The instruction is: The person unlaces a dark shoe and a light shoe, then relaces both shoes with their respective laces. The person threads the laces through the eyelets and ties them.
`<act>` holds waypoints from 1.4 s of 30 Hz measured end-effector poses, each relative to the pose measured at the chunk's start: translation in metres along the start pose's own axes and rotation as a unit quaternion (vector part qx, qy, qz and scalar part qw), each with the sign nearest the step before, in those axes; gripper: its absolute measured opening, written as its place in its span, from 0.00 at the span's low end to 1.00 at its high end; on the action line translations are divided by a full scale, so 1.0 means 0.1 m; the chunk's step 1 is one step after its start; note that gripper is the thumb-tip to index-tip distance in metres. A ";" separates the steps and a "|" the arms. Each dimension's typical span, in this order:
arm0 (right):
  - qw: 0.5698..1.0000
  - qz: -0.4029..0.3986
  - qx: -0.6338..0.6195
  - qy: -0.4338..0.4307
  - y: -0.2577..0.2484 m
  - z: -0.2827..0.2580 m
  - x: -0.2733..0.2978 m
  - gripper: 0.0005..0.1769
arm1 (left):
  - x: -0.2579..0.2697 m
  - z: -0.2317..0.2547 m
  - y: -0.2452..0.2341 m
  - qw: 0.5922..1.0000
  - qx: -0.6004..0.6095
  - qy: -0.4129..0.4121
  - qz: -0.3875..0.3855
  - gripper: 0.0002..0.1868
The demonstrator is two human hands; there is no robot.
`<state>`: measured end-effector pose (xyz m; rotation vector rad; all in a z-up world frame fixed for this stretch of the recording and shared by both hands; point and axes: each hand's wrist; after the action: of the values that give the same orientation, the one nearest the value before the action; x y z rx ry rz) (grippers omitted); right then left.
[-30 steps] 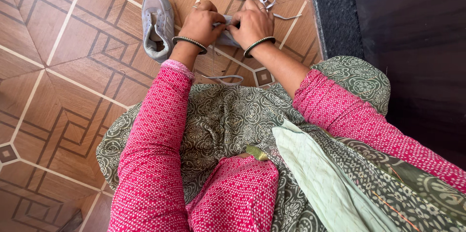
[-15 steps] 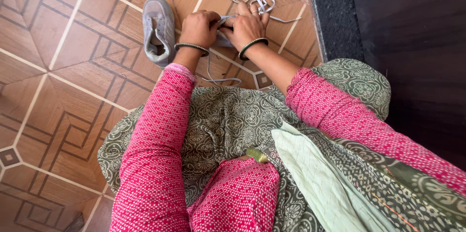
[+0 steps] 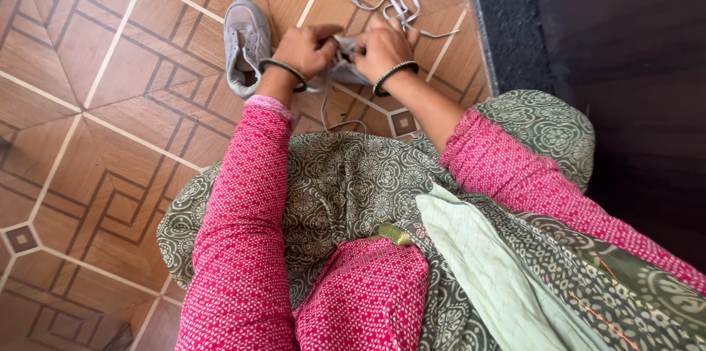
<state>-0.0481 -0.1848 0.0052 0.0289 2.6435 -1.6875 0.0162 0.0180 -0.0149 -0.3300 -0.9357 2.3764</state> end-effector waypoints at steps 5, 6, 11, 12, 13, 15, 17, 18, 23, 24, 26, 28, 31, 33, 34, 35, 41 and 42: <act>0.997 -0.052 0.028 0.053 -0.20 0.05 0.07 0.06 | 0.08 0.30 -0.02 0.982 -0.062 -0.021 -0.177 0.68; 0.996 -0.053 0.041 0.057 -0.22 0.04 0.08 0.04 | 0.12 0.37 0.01 0.978 -0.096 -0.034 -0.184 0.70; 0.992 -0.067 0.061 0.087 -0.49 0.05 0.17 0.02 | 0.22 0.54 0.08 0.969 -0.167 -0.052 -0.173 0.75; 0.993 -0.062 0.057 0.077 -0.58 0.06 0.23 0.02 | 0.22 0.55 0.09 0.965 -0.186 -0.061 -0.176 0.75; 0.995 -0.057 0.053 0.067 -0.65 0.08 0.28 0.02 | 0.21 0.55 0.10 0.960 -0.204 -0.071 -0.178 0.76; 0.997 -0.059 0.020 0.034 -0.83 0.10 0.41 0.02 | 0.22 0.51 0.13 0.965 -0.202 -0.064 -0.154 0.75; 0.997 -0.073 -0.036 -0.014 -1.10 0.12 0.54 0.04 | 0.22 0.46 0.14 0.969 -0.203 -0.056 -0.130 0.74; 0.987 -0.106 -0.112 -0.053 -1.25 0.13 0.60 0.05 | 0.22 0.43 0.14 0.971 -0.204 -0.053 -0.115 0.73; 0.792 -0.363 -0.469 -0.148 -2.02 0.25 0.72 0.08 | 0.23 0.35 0.10 0.974 -0.204 -0.042 -0.090 0.74; 0.772 -0.374 -0.481 -0.181 -2.06 0.22 0.72 0.08 | 0.24 0.35 0.09 0.975 -0.198 -0.040 -0.088 0.74; 0.729 -0.392 -0.505 -0.246 -2.08 0.15 0.72 0.09 | 0.23 0.35 0.09 0.977 -0.190 -0.043 -0.089 0.74; 0.738 -0.408 -0.447 -0.298 -2.07 0.08 0.72 0.08 | 0.22 0.34 0.11 0.977 -0.183 -0.055 -0.093 0.74; 0.722 -0.457 -0.415 -0.311 -2.00 0.02 0.65 0.07 | 0.21 0.26 0.12 0.982 -0.166 -0.023 -0.087 0.75; 0.717 -0.460 -0.411 -0.325 -1.94 -0.02 0.58 0.08 | 0.14 0.22 0.10 0.977 -0.180 -0.029 -0.115 0.72; 0.720 -0.445 -0.409 -0.341 -1.88 -0.02 0.56 0.10 | 0.11 0.22 0.09 0.974 -0.186 -0.032 -0.128 0.70; 0.722 -0.430 -0.407 -0.358 -1.83 -0.01 0.54 0.11 | 0.09 0.21 0.07 0.977 -0.178 -0.017 -0.117 0.66; 0.953 -0.303 -0.017 -0.016 -1.21 0.11 0.24 0.24 | 0.23 0.26 -0.07 0.981 -0.183 -0.051 -0.026 0.21; 0.964 -0.266 -0.023 0.011 -1.06 0.11 0.17 0.21 | 0.24 0.31 -0.07 0.975 -0.208 -0.079 -0.029 0.19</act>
<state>-0.0674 -0.2393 0.0968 -0.7276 2.8794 -1.7388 -0.0128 0.0189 0.0116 -0.2687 -1.5006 2.1643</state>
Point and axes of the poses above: each hand's wrist, its own x-axis away from the middle knuckle, its own y-axis out of the palm, z = x × y
